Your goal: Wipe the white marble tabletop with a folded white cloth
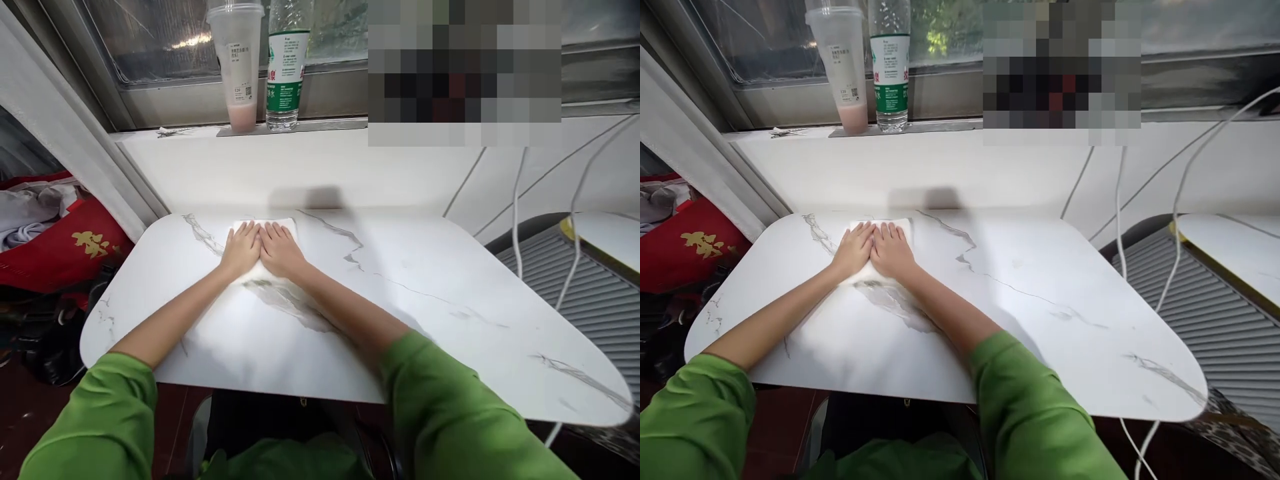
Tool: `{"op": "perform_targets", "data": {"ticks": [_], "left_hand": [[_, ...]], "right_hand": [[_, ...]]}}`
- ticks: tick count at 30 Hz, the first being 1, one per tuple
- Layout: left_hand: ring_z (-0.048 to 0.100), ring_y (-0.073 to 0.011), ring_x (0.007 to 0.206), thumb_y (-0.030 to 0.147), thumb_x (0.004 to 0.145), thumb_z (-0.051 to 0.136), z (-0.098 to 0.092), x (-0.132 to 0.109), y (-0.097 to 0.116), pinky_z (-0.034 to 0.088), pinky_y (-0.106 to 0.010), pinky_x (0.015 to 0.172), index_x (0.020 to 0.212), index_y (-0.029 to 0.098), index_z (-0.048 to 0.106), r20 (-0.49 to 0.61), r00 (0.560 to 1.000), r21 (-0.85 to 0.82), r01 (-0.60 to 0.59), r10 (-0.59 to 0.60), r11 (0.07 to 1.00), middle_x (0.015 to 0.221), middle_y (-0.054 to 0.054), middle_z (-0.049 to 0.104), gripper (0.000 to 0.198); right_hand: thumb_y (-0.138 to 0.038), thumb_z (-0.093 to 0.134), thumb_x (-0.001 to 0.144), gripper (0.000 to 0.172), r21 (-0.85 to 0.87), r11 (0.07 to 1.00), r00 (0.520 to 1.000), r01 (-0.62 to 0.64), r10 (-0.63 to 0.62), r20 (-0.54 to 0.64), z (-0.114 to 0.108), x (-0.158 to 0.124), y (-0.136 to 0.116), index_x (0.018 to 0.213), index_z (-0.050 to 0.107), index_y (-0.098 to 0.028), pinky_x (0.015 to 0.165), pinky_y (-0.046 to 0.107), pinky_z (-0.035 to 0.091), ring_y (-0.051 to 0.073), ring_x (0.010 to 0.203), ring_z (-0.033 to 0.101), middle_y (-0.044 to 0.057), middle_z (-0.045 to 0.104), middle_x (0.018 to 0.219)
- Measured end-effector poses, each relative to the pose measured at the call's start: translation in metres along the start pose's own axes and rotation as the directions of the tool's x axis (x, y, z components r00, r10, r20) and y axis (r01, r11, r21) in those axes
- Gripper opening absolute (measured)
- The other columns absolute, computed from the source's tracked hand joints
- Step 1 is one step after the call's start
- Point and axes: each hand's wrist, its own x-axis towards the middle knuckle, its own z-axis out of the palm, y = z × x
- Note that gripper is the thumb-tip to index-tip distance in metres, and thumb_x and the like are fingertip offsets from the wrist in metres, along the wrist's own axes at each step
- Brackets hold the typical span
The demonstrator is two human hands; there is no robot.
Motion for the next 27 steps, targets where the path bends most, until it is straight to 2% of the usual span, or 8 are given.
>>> {"op": "perform_targets", "data": {"ticks": [4, 7, 10, 14, 18, 21, 24, 27], "left_hand": [[0.031, -0.0209, 0.14, 0.02, 0.096, 0.027, 0.0, 0.042, -0.03, 0.021, -0.045, 0.115, 0.139, 0.016, 0.044, -0.031, 1.0, -0.015, -0.005, 0.005, 1.0, 0.149, -0.007, 0.04, 0.046], [0.033, -0.0191, 0.139, 0.019, 0.095, 0.028, 0.001, 0.064, -0.041, 0.021, -0.043, 0.115, 0.138, 0.015, 0.045, -0.043, 0.999, -0.008, -0.016, 0.016, 1.0, 0.147, -0.008, 0.043, 0.046], [0.034, -0.0185, 0.138, 0.019, 0.095, 0.029, 0.001, 0.074, -0.045, 0.023, -0.042, 0.115, 0.137, 0.015, 0.046, -0.048, 0.998, 0.003, -0.028, 0.028, 1.0, 0.146, -0.007, 0.044, 0.046], [0.033, -0.019, 0.139, 0.021, 0.095, 0.028, 0.003, 0.07, -0.044, 0.023, -0.042, 0.115, 0.139, 0.016, 0.044, -0.051, 0.998, 0.027, -0.019, 0.021, 0.999, 0.148, -0.007, 0.041, 0.047], [0.03, -0.02, 0.14, 0.021, 0.096, 0.027, 0.002, 0.049, -0.036, 0.022, -0.042, 0.115, 0.141, 0.015, 0.041, -0.037, 0.999, 0.061, -0.019, 0.021, 0.998, 0.15, -0.008, 0.038, 0.047], [0.027, -0.0203, 0.142, 0.025, 0.099, 0.025, -0.002, 0.019, -0.028, 0.019, -0.042, 0.116, 0.143, 0.016, 0.038, 0.008, 0.999, 0.07, -0.045, 0.045, 0.997, 0.152, -0.007, 0.034, 0.047], [0.024, -0.0214, 0.143, 0.028, 0.099, 0.027, -0.007, -0.023, -0.021, 0.016, -0.042, 0.117, 0.146, 0.017, 0.034, 0.056, 0.993, 0.079, -0.11, 0.106, 0.991, 0.153, -0.007, 0.031, 0.048], [0.02, -0.0231, 0.144, 0.032, 0.099, 0.03, -0.014, -0.076, -0.016, 0.014, -0.045, 0.117, 0.147, 0.017, 0.032, 0.087, 0.982, 0.084, -0.174, 0.167, 0.981, 0.154, -0.009, 0.028, 0.051]], "right_hand": [[-0.024, 0.027, 0.093, 0.054, 0.025, 1.0, 0.999, -0.014, 0.015, -0.042, 0.012, 0.049, 0.004, 0.141, 0.04, -0.003, 0.113, 0.045, 0.02, 0.032, 0.137, 0.032, 0.018, 0.04, 0.148], [-0.025, 0.029, 0.093, 0.052, 0.047, 0.998, 0.996, -0.044, 0.048, -0.076, 0.017, 0.07, 0.009, 0.138, 0.044, -0.005, 0.112, 0.046, 0.022, 0.032, 0.136, 0.034, 0.018, 0.043, 0.146], [-0.027, 0.029, 0.093, 0.05, 0.057, 0.997, 0.993, -0.056, 0.062, -0.098, 0.019, 0.079, 0.012, 0.137, 0.046, -0.007, 0.112, 0.045, 0.023, 0.03, 0.135, 0.035, 0.016, 0.045, 0.144], [-0.029, 0.028, 0.094, 0.053, 0.047, 0.997, 0.995, -0.064, 0.067, -0.067, 0.02, 0.076, 0.013, 0.141, 0.041, -0.009, 0.113, 0.045, 0.021, 0.029, 0.138, 0.032, 0.015, 0.041, 0.148], [-0.03, 0.028, 0.094, 0.054, 0.059, 0.997, 0.997, -0.051, 0.055, -0.054, 0.017, 0.056, 0.006, 0.142, 0.04, -0.01, 0.114, 0.047, 0.02, 0.029, 0.14, 0.029, 0.015, 0.037, 0.151], [-0.031, 0.031, 0.093, 0.055, 0.107, 0.992, 0.997, -0.062, 0.066, -0.036, 0.012, 0.029, -0.004, 0.143, 0.04, -0.01, 0.114, 0.047, 0.019, 0.028, 0.141, 0.027, 0.014, 0.035, 0.151], [-0.031, 0.04, 0.089, 0.058, 0.212, 0.971, 0.994, -0.113, 0.11, 0.025, 0.006, -0.009, -0.019, 0.143, 0.04, -0.01, 0.116, 0.046, 0.017, 0.027, 0.143, 0.024, 0.014, 0.033, 0.153], [-0.03, 0.045, 0.085, 0.063, 0.342, 0.933, 0.993, -0.113, 0.098, 0.06, 0.003, -0.053, -0.041, 0.145, 0.038, -0.012, 0.116, 0.05, 0.016, 0.026, 0.143, 0.023, 0.014, 0.032, 0.153]]}}
